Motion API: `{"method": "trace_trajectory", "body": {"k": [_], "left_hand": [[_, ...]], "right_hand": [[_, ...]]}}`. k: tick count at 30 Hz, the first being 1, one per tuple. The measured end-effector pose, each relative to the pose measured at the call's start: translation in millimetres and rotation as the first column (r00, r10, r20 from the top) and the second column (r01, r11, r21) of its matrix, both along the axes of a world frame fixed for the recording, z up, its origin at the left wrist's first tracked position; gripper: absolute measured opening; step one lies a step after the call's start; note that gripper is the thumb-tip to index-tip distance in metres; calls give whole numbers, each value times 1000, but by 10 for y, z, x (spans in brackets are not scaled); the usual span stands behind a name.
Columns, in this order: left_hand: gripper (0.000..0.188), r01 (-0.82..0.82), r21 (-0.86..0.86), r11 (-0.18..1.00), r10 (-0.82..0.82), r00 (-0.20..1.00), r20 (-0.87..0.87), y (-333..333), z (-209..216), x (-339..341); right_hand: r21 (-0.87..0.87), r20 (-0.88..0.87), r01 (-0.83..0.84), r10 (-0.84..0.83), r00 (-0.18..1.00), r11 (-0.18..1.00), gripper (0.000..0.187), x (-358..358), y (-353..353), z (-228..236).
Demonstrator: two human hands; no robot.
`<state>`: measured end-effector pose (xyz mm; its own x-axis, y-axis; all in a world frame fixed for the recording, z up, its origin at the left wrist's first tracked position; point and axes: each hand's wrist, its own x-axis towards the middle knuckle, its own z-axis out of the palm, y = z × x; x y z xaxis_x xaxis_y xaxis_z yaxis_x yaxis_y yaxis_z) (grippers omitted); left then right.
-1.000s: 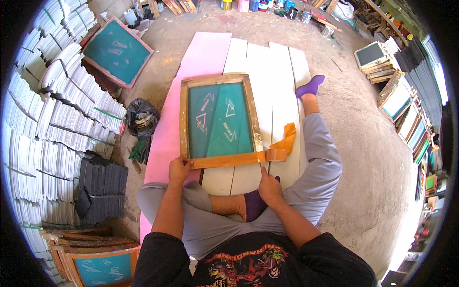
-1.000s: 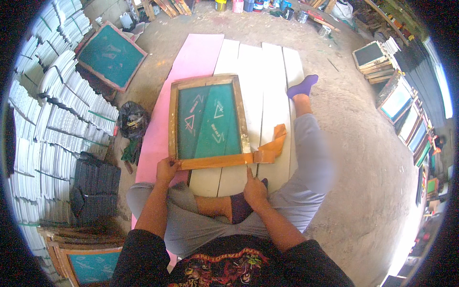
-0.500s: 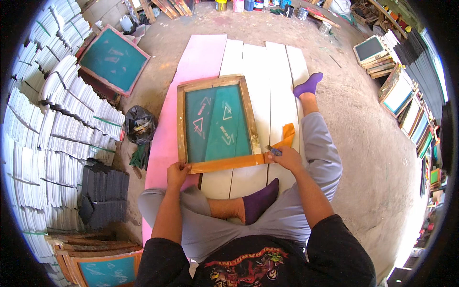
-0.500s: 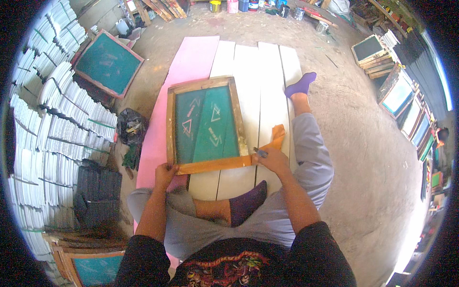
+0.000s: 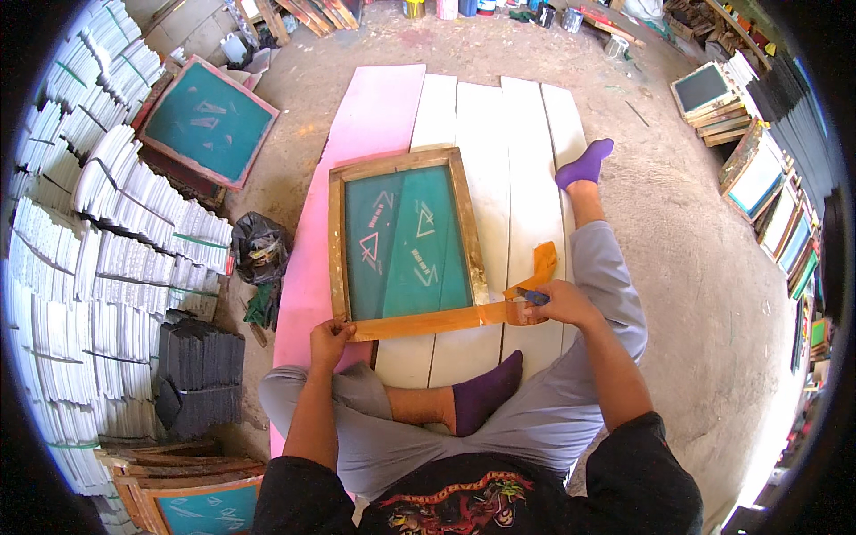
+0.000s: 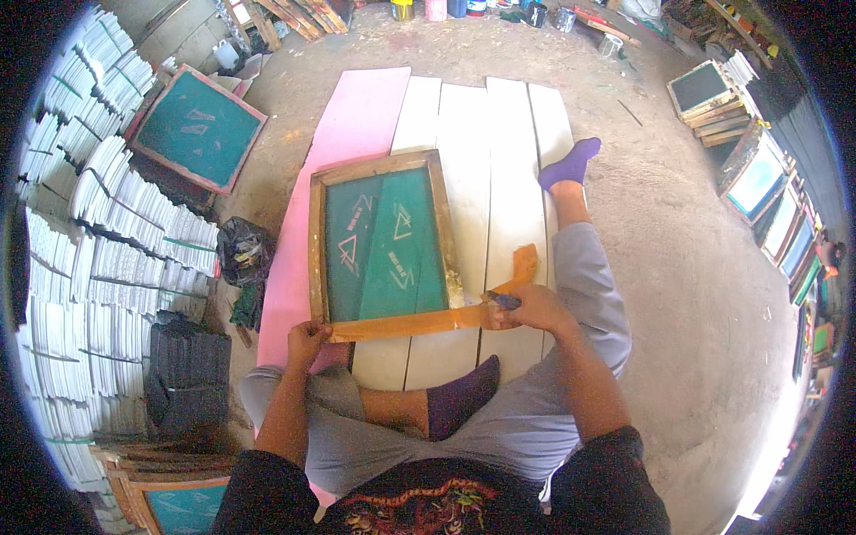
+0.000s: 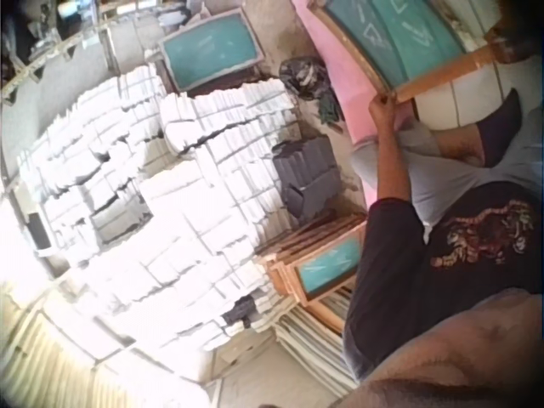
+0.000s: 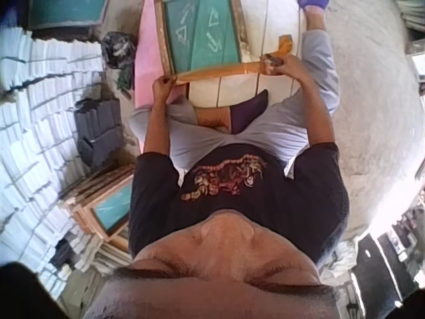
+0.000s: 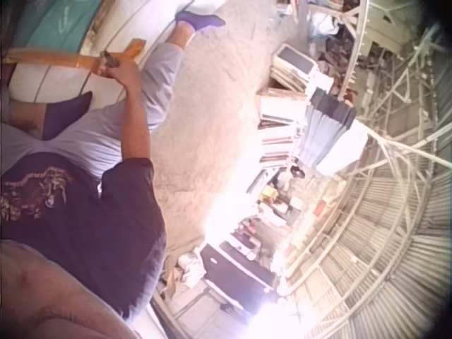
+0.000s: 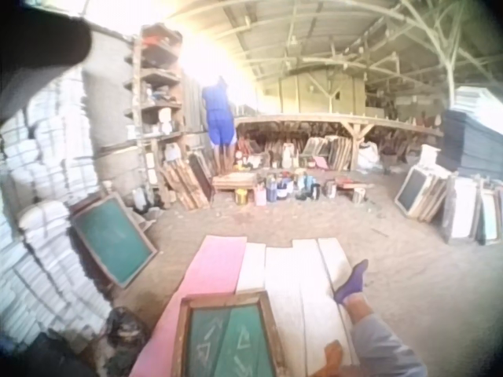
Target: The person sits on the floor and applies masking tape to the wooden frame of a small chalkboard. They repeatedly pick up the tape roll, apply strips along the frame edges, and smooth them down with their fingers.
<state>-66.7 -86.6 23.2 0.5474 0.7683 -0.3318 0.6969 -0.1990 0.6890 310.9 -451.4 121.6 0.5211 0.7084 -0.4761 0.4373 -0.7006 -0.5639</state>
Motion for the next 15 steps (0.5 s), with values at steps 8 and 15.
{"method": "trace_trajectory", "body": {"k": [8,15], "left_hand": [[24,-7,70,997,1,997,75,-78,57,42],[24,-42,-91,995,47,998,52,-44,83,66]], "right_hand": [[28,-155,42,-37,987,999,49,376,-129,310],[301,298,206,-297,907,931,37,840,361,-166]]}}
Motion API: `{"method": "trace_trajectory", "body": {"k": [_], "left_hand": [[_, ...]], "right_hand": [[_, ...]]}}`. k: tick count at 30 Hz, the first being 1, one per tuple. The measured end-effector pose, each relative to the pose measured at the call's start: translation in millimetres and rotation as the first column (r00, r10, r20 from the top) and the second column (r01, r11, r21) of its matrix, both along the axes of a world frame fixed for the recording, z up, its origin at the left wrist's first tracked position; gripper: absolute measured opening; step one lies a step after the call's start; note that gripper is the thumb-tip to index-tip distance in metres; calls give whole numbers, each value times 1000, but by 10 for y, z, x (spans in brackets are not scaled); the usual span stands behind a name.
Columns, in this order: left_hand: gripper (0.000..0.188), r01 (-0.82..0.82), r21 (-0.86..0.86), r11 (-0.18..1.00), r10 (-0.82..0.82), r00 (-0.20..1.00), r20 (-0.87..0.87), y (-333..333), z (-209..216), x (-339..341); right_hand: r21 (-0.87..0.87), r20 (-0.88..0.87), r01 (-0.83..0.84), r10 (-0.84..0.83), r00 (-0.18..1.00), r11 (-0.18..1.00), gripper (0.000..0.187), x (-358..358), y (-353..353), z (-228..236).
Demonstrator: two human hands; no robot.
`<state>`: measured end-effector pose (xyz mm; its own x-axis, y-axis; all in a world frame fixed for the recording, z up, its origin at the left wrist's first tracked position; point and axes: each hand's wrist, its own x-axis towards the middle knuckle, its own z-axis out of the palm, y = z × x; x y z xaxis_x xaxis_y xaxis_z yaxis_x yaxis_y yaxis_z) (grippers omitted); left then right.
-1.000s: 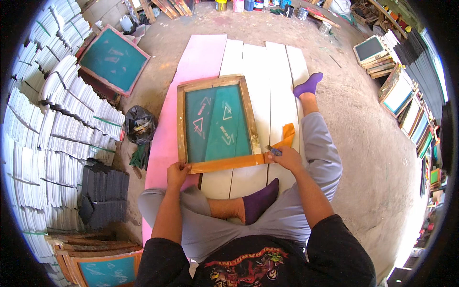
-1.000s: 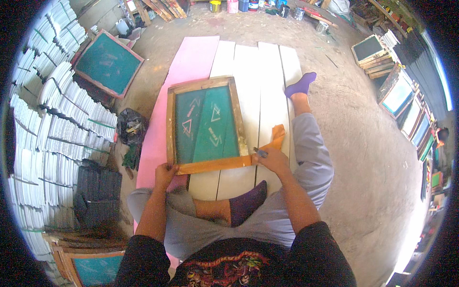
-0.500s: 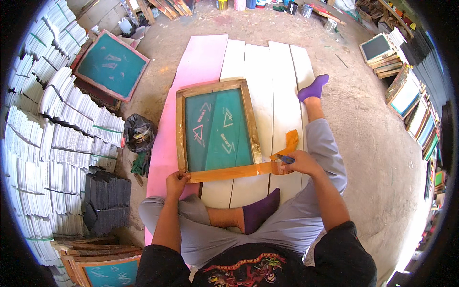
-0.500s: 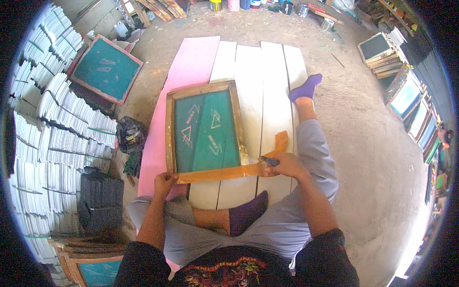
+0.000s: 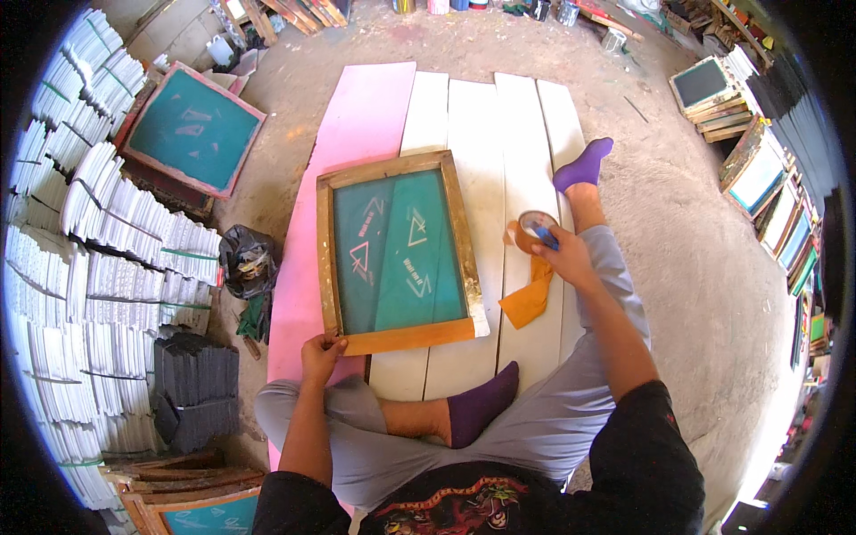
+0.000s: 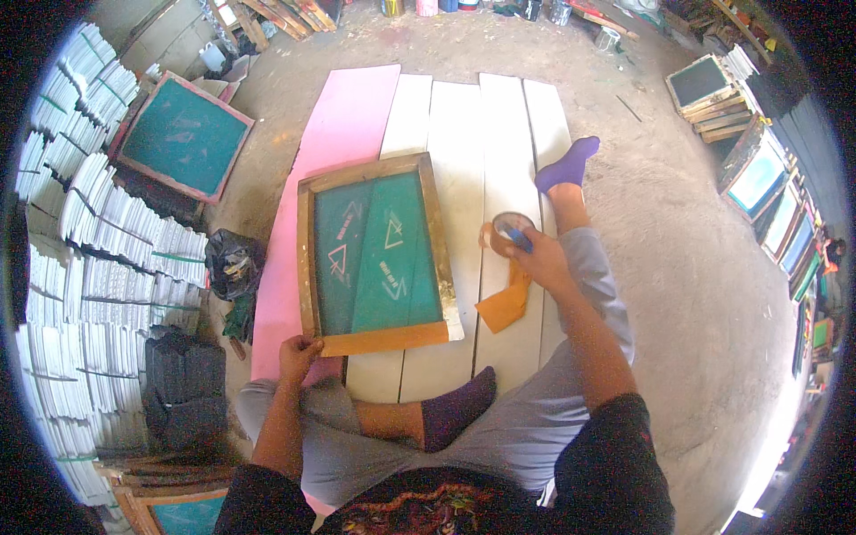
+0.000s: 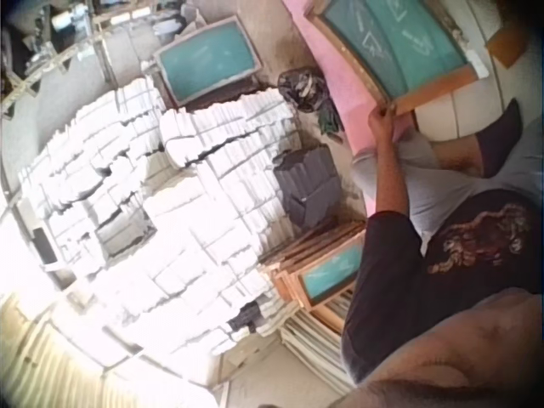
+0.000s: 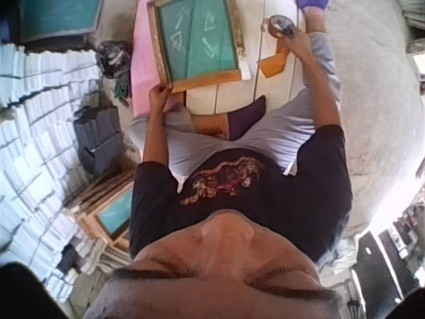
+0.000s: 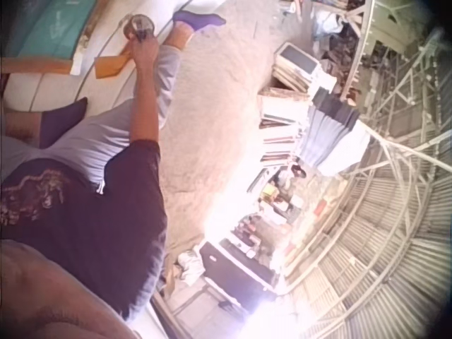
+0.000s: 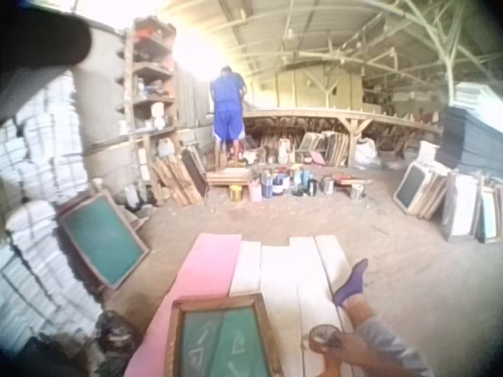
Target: The person sits on the floor and applies masking tape to the wooden frame of a small chalkboard. They repeatedly pick up the tape roll, apply strips along the frame edges, and smooth them down with their fingers.
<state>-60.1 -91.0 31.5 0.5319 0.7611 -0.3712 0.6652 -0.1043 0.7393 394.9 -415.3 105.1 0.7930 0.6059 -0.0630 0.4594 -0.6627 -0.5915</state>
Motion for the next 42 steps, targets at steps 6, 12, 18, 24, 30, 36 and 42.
{"method": "trace_trajectory", "body": {"k": [6,12,18,24,30,36,42], "left_hand": [[20,29,9,1000,-29,1000,-5,-68,186,111],[19,-5,-53,999,11,995,102,-98,192,-42],[16,-14,-69,997,29,974,227,-75,193,-72],[18,37,-46,998,-20,947,320,-91,336,-78],[14,3,-44,999,13,925,380,-93,443,-40],[13,43,-96,994,8,880,475,62,627,129],[13,52,-199,979,52,875,482,214,612,197]], "right_hand": [[146,111,224,-241,964,964,38,491,294,-981],[37,281,55,-63,958,998,52,134,293,-1001],[-197,398,-132,202,895,972,47,-404,271,-647],[-73,178,-560,563,807,826,34,-1472,454,-402],[57,7,-422,422,906,905,22,-1528,407,-589],[337,-467,-157,309,828,928,21,-1275,384,-504],[130,-509,-166,210,835,977,28,-1237,475,-60]]}}
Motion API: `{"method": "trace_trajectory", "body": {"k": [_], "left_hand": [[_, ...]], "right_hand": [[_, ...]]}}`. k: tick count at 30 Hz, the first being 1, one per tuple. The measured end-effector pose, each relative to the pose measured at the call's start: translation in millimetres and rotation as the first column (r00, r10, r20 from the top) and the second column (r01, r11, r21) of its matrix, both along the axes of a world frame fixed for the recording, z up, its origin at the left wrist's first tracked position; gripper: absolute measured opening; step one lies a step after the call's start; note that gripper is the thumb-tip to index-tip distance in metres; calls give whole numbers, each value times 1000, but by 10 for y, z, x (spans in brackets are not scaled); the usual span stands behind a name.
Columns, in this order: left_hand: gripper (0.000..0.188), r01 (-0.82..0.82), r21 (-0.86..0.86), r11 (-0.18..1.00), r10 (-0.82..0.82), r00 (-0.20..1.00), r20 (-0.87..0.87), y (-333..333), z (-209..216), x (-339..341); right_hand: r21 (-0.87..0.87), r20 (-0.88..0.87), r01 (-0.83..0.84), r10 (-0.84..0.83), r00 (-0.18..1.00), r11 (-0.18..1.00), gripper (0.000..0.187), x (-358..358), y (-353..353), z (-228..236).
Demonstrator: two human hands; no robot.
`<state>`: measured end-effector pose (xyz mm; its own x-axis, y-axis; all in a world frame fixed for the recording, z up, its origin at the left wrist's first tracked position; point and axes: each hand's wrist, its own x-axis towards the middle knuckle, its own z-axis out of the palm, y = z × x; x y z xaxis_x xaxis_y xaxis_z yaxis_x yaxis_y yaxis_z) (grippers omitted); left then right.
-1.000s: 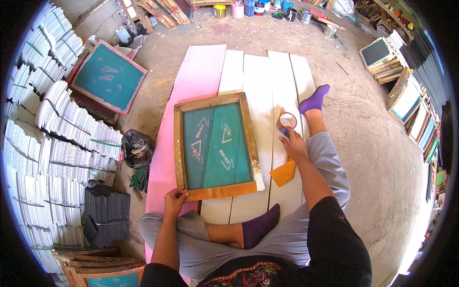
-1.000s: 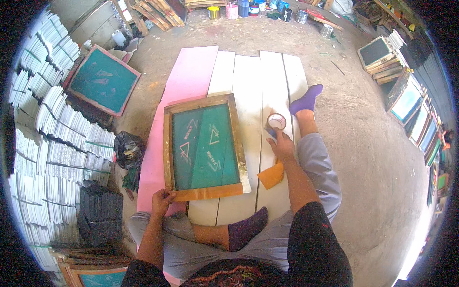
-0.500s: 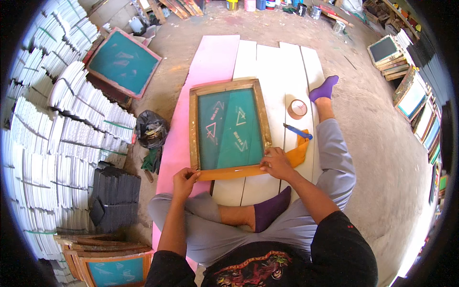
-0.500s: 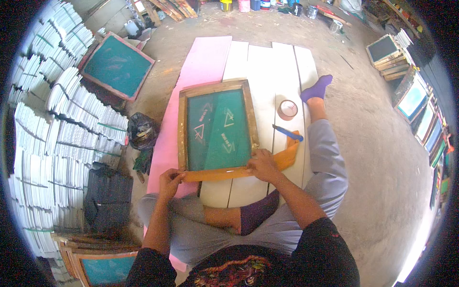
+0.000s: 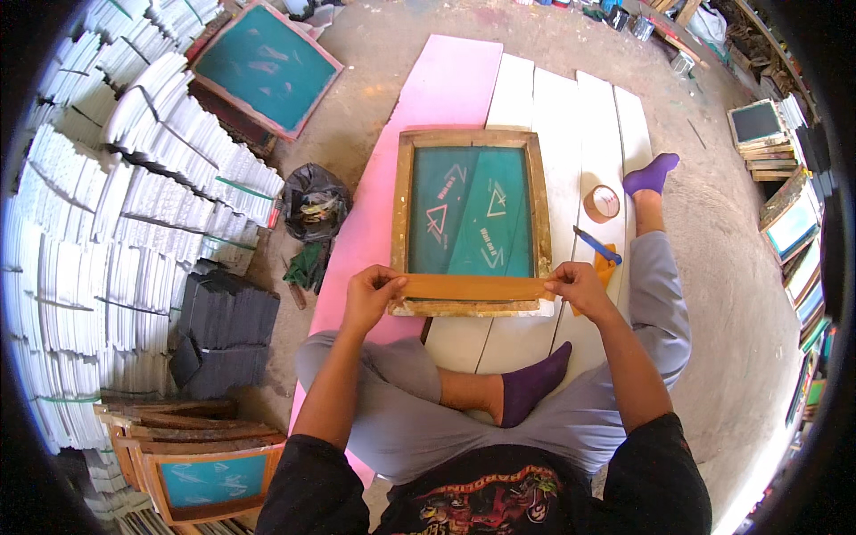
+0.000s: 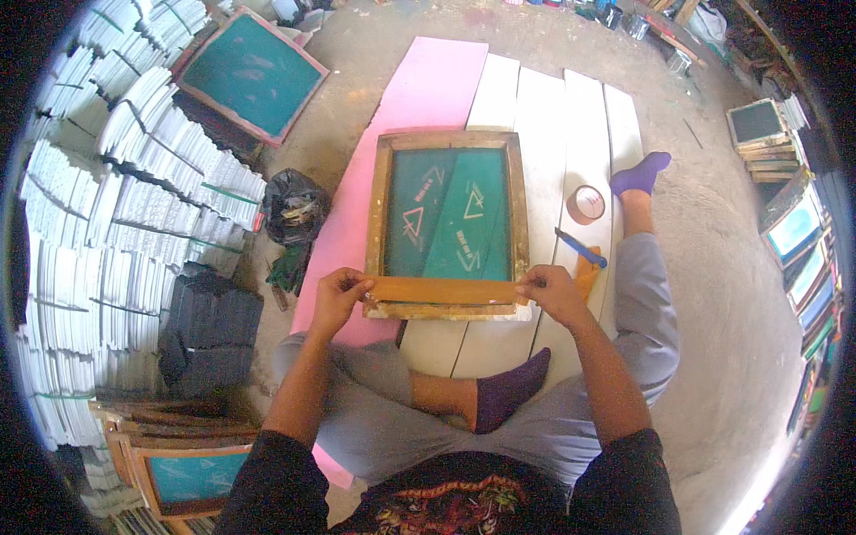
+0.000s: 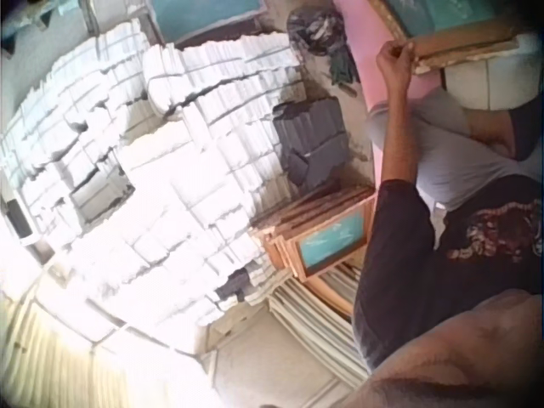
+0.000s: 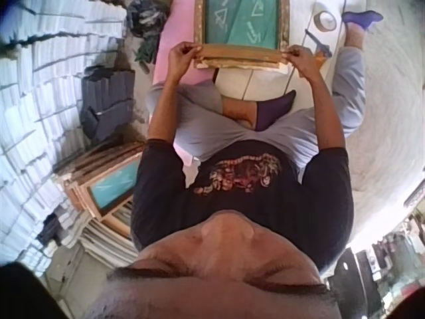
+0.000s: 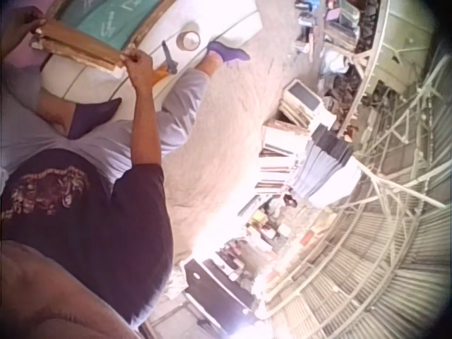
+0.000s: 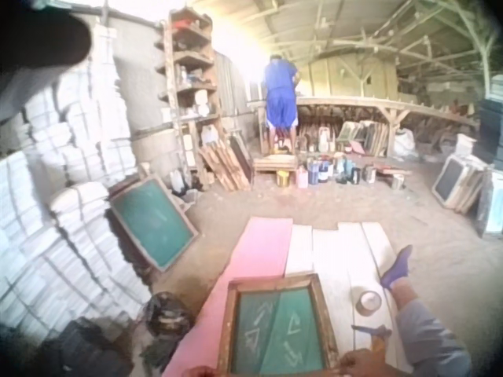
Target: The person sits on the floor and applies masking tape to the wooden frame of a small chalkboard. They repeatedly pick up the tape roll, apply strips along the frame edges, and smooth them down with their fingers.
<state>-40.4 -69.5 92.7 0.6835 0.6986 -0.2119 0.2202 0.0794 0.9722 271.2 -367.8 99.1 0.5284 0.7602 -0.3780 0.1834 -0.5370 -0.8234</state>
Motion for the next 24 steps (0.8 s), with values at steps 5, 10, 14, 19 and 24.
{"method": "trace_trajectory", "body": {"k": [5,10,14,19,24], "left_hand": [[15,-1,-70,998,0,1000,-14,137,-84,29],[15,-30,-116,993,16,993,-120,184,-194,56],[15,-43,-185,982,12,986,-168,165,-219,71],[15,-47,-204,978,10,984,-178,170,-332,86],[15,2,-256,967,-53,980,-192,219,-332,149]], "right_hand": [[76,-105,85,-77,991,993,24,-27,61,-87],[53,-287,259,-234,929,964,18,-98,113,-233],[-74,-290,288,-297,910,955,16,-100,133,-303],[-73,-297,338,-344,891,938,15,-115,137,-324],[-40,-258,363,-361,896,931,18,-171,52,-321]]}}
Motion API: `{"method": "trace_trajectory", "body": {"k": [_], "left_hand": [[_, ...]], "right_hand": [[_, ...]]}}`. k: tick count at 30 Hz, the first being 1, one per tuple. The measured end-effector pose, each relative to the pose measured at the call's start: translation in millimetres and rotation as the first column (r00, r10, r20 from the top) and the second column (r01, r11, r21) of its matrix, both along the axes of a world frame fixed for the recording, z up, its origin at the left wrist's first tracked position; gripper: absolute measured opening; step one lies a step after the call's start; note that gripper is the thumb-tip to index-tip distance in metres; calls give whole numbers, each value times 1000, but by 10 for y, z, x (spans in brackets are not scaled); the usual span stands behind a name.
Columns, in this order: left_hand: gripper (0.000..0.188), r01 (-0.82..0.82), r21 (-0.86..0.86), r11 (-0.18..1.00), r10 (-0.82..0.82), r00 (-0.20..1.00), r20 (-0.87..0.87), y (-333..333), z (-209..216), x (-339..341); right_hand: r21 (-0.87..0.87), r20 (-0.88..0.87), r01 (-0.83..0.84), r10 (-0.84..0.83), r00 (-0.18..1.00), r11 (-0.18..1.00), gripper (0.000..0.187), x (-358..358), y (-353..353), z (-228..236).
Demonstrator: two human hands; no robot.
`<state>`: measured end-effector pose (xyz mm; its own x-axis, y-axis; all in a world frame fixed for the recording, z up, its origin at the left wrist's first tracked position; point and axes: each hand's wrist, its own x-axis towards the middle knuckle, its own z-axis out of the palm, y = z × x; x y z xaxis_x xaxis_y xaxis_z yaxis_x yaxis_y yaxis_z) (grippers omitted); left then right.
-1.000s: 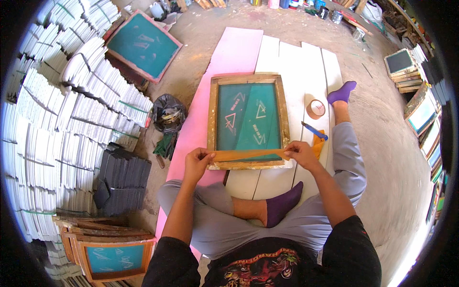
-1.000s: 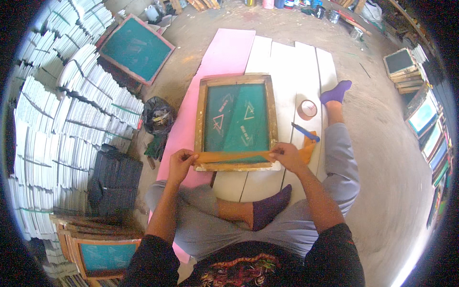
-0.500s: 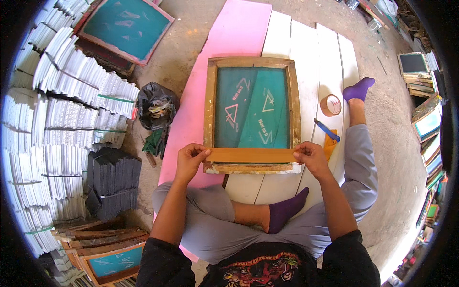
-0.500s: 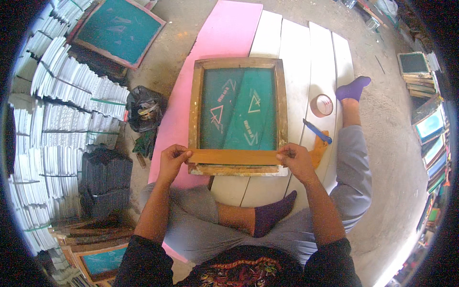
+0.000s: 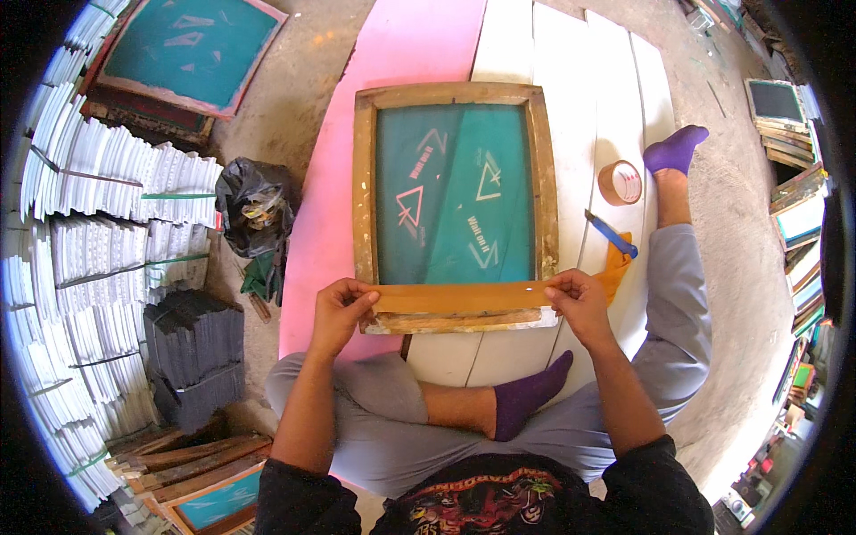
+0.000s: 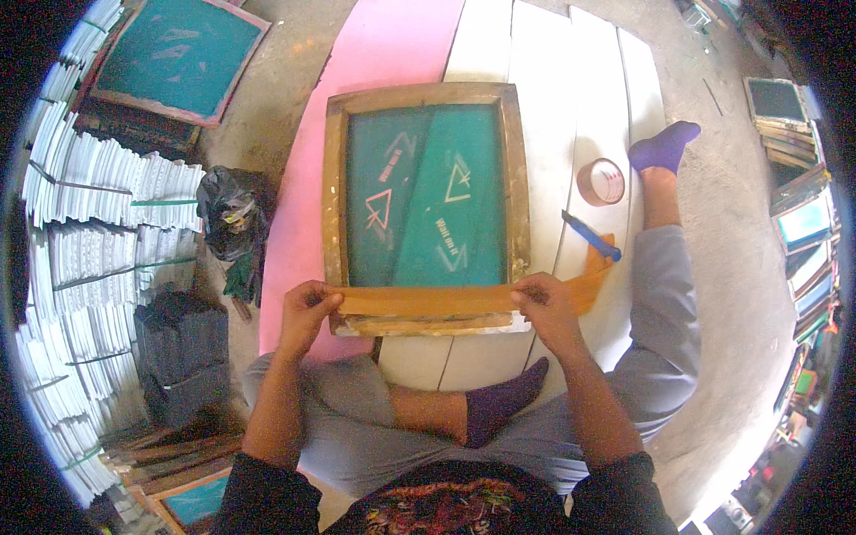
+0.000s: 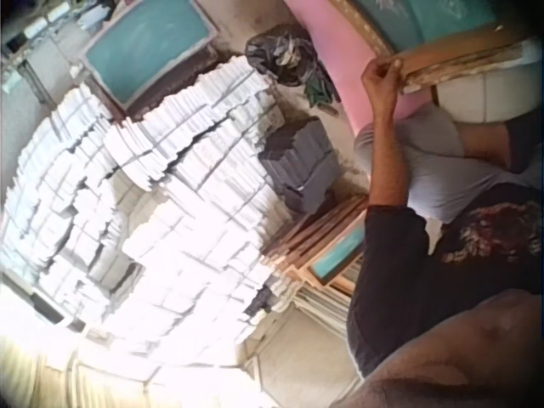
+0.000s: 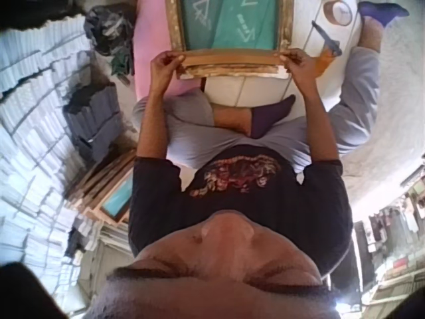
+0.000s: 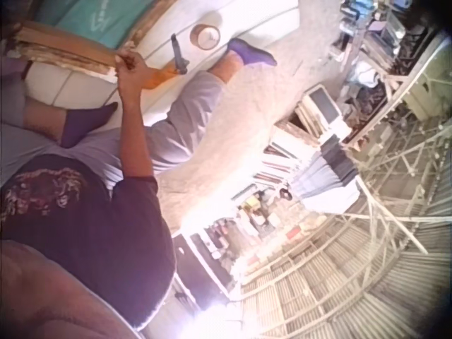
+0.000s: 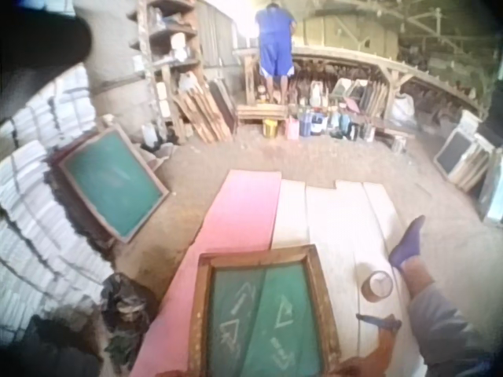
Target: The person sits on the floor and applies masking tape to the wooden frame of a small chalkboard. They repeatedly pick up the tape roll, apply strips along the frame edges, and smooth them down with their fingers.
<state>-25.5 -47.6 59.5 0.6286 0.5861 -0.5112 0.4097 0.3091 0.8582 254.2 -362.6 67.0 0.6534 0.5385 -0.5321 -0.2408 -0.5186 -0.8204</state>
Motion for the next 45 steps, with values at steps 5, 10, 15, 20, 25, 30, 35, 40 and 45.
{"method": "trace_trajectory", "body": {"k": [5,10,15,20,25,30,35,40,45], "left_hand": [[14,-41,-19,999,41,999,9,-32,-11,-64],[14,-31,74,997,32,999,-11,-10,-21,-50],[15,-67,68,995,66,998,12,39,20,-44],[22,-82,82,993,78,995,56,49,-52,-96],[30,-84,64,994,79,994,71,-32,34,-25],[21,14,190,982,-27,998,65,-43,-35,-93],[10,66,205,977,-67,998,-3,-68,4,-102],[11,55,41,998,-52,997,-58,-16,156,-40],[13,-35,-44,998,37,998,45,4,143,-70]], "right_hand": [[98,178,-13,-5,984,995,21,-113,91,-29],[68,439,-221,170,882,973,15,-81,42,-84],[38,488,-325,266,831,945,11,7,102,-3],[-52,554,-360,327,766,932,14,41,120,-11],[-101,486,-331,337,806,938,15,44,109,-8],[-102,404,-300,315,859,948,14,22,61,-103],[-83,331,-287,298,895,954,12,40,13,-178],[-54,218,-269,274,937,962,9,117,10,-73],[18,34,-176,175,984,984,8,222,20,152]]}}
